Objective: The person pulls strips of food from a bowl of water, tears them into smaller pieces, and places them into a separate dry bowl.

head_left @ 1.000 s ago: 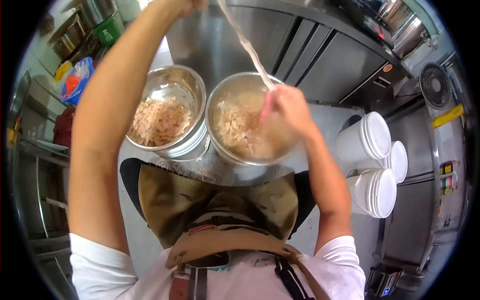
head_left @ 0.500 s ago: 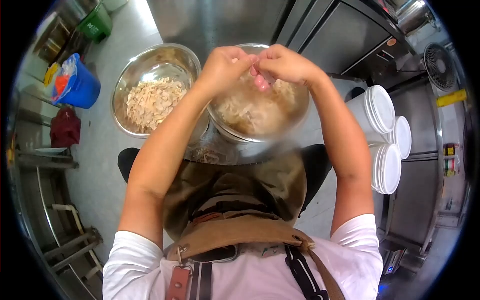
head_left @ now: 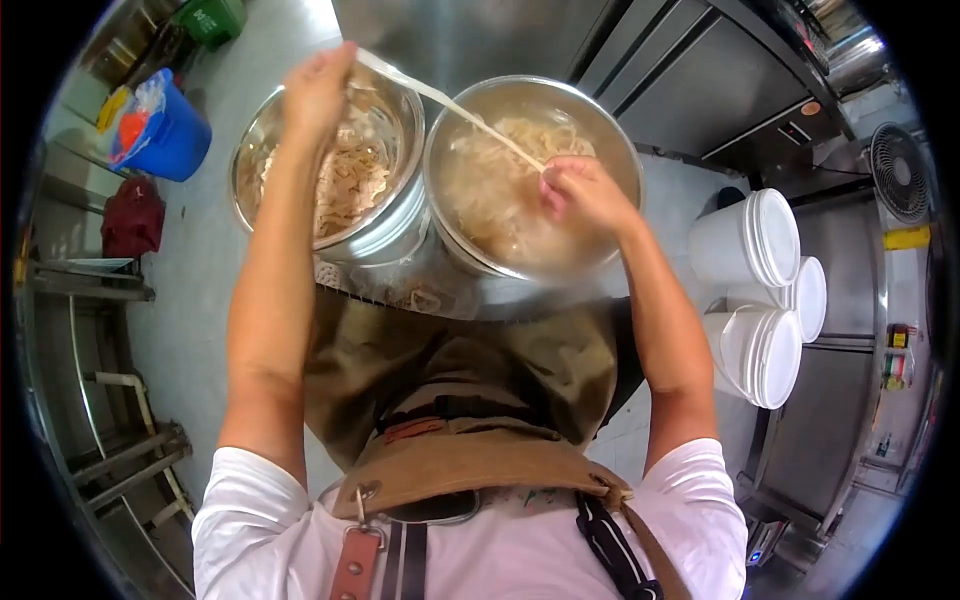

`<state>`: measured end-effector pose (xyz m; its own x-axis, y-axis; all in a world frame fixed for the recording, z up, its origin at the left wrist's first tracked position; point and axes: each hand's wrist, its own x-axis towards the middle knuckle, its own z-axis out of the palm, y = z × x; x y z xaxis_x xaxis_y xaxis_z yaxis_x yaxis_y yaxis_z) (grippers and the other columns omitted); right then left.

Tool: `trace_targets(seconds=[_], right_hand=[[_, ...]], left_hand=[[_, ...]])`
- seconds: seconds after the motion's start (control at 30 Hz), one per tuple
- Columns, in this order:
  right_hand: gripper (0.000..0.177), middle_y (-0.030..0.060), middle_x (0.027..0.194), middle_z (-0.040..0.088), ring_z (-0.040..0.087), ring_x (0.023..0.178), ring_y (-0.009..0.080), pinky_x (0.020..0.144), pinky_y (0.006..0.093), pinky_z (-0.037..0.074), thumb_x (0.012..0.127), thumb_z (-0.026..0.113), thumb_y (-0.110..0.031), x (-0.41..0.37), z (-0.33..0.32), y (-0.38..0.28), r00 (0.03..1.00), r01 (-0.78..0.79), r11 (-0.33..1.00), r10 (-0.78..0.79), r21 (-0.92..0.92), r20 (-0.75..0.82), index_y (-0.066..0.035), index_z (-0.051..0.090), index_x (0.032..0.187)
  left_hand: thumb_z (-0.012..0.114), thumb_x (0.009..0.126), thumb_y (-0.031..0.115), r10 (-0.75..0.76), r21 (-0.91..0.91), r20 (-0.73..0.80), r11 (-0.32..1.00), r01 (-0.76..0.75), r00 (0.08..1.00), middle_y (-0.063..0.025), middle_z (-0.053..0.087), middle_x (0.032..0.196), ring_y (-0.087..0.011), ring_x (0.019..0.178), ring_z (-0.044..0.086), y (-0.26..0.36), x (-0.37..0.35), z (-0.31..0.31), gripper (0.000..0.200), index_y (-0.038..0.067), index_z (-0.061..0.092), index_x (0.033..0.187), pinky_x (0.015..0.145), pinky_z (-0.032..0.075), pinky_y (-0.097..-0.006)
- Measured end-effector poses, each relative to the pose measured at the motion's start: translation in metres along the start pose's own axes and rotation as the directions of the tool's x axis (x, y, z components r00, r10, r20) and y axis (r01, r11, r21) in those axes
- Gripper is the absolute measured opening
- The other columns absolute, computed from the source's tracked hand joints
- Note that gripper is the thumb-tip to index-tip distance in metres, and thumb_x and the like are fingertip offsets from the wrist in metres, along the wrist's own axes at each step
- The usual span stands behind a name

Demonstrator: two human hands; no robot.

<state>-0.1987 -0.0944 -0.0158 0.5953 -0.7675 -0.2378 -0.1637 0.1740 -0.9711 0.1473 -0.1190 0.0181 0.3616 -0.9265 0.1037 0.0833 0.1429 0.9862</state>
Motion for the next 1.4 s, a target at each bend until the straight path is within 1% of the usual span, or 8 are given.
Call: trace_targets(seconds=[0.33,0.67,0.8,0.9,1.0,1.13,1.17,1.4], right_hand=[[0.01,0.0108,0.073,0.067,0.062,0.062,0.0117,0.059,0.0235,0.052,0.084,0.067,-0.004,0.031,0.037,-0.021,0.99,0.026,0.97,0.009,0.241,-0.141,0.005,0.065,0.088],[0.032,0.0023,0.061,0.059,0.054,0.051,0.0077,0.045,0.0218,0.042,0.08,0.077,-0.024,0.111,0.068,-0.05,0.984,0.064,0.917,-0.124,-0.394,-0.128,-0.005,0.055,0.068],[0.022,0.0025,0.062,0.06,0.054,0.053,0.009,0.05,0.0233,0.043,0.084,0.071,-0.018,0.115,0.033,-0.041,0.991,0.063,0.965,-0.092,-0.256,-0.102,-0.002,0.06,0.072],[0.017,0.0061,0.064,0.064,0.059,0.056,0.0121,0.05,0.0289,0.047,0.083,0.067,-0.017,0.114,-0.002,-0.008,0.998,-0.056,0.859,0.033,-0.509,-0.054,-0.001,0.067,0.077],[0.017,0.0129,0.073,0.066,0.063,0.066,0.0226,0.061,0.036,0.05,0.081,0.064,-0.017,0.121,-0.001,0.036,0.997,0.005,0.572,-0.069,-0.82,-0.043,0.0,0.067,0.08],[0.019,0.0203,0.087,0.066,0.062,0.08,0.0365,0.076,0.0427,0.048,0.076,0.06,-0.017,0.124,0.025,0.039,0.989,-0.118,0.382,-0.038,-0.917,-0.143,-0.002,0.068,0.085],[0.019,0.0206,0.085,0.066,0.063,0.074,0.0335,0.073,0.0417,0.049,0.076,0.061,-0.018,0.125,0.027,0.042,0.942,-0.23,0.566,-0.074,-0.792,-0.326,-0.004,0.069,0.086],[0.018,0.0053,0.07,0.065,0.059,0.06,0.0154,0.056,0.0315,0.048,0.08,0.063,-0.019,0.071,-0.028,-0.08,0.943,0.101,0.746,-0.282,-0.658,-0.175,-0.002,0.069,0.083]], left_hand=[[0.059,0.093,0.018,0.073,-0.078,-0.146,0.993,-0.085,0.987,-0.0063,0.065,0.08,-0.0107,0.063,0.055,-0.003,0.003,-0.075,0.021,-0.003,0.061,0.091,0.055,0.043,-0.0239],[0.063,0.09,0.019,0.045,0.12,-0.393,0.993,0.003,0.918,-0.0057,0.066,0.081,-0.0116,0.071,0.059,-0.051,0.009,-0.179,0.024,-0.004,0.065,0.092,0.065,0.047,-0.0249],[0.063,0.089,0.024,-0.033,0.303,-0.492,0.93,0.207,0.87,-0.0052,0.066,0.079,-0.0122,0.069,0.058,-0.082,0.009,-0.202,0.027,-0.003,0.066,0.088,0.064,0.047,-0.0262],[0.059,0.085,0.023,-0.044,0.829,0.0,0.559,0.024,0.999,-0.0168,0.066,0.079,-0.0269,0.071,0.063,-0.079,-0.009,-0.184,0.024,-0.001,0.065,0.086,0.068,0.049,-0.0356],[0.057,0.082,0.02,-0.052,0.912,0.382,0.184,-0.367,0.923,-0.0246,0.064,0.085,-0.0388,0.08,0.063,-0.067,-0.039,-0.144,0.021,0.001,0.065,0.087,0.074,0.05,-0.0432],[0.062,0.081,0.023,-0.301,0.959,0.283,0.083,-0.271,0.91,-0.0181,0.066,0.09,-0.0343,0.088,0.064,-0.022,-0.063,-0.095,0.024,0.005,0.065,0.096,0.078,0.05,-0.0433],[0.06,0.082,0.022,-0.241,0.944,0.328,0.092,-0.315,0.913,-0.0189,0.066,0.088,-0.035,0.086,0.064,-0.013,-0.063,-0.085,0.022,0.005,0.066,0.092,0.077,0.05,-0.0432],[0.061,0.08,0.022,0.045,0.573,0.616,0.659,-0.487,0.786,-0.0218,0.067,0.089,-0.0355,0.084,0.065,0.005,-0.047,0.027,0.026,0.001,0.069,0.095,0.078,0.051,-0.0413]])
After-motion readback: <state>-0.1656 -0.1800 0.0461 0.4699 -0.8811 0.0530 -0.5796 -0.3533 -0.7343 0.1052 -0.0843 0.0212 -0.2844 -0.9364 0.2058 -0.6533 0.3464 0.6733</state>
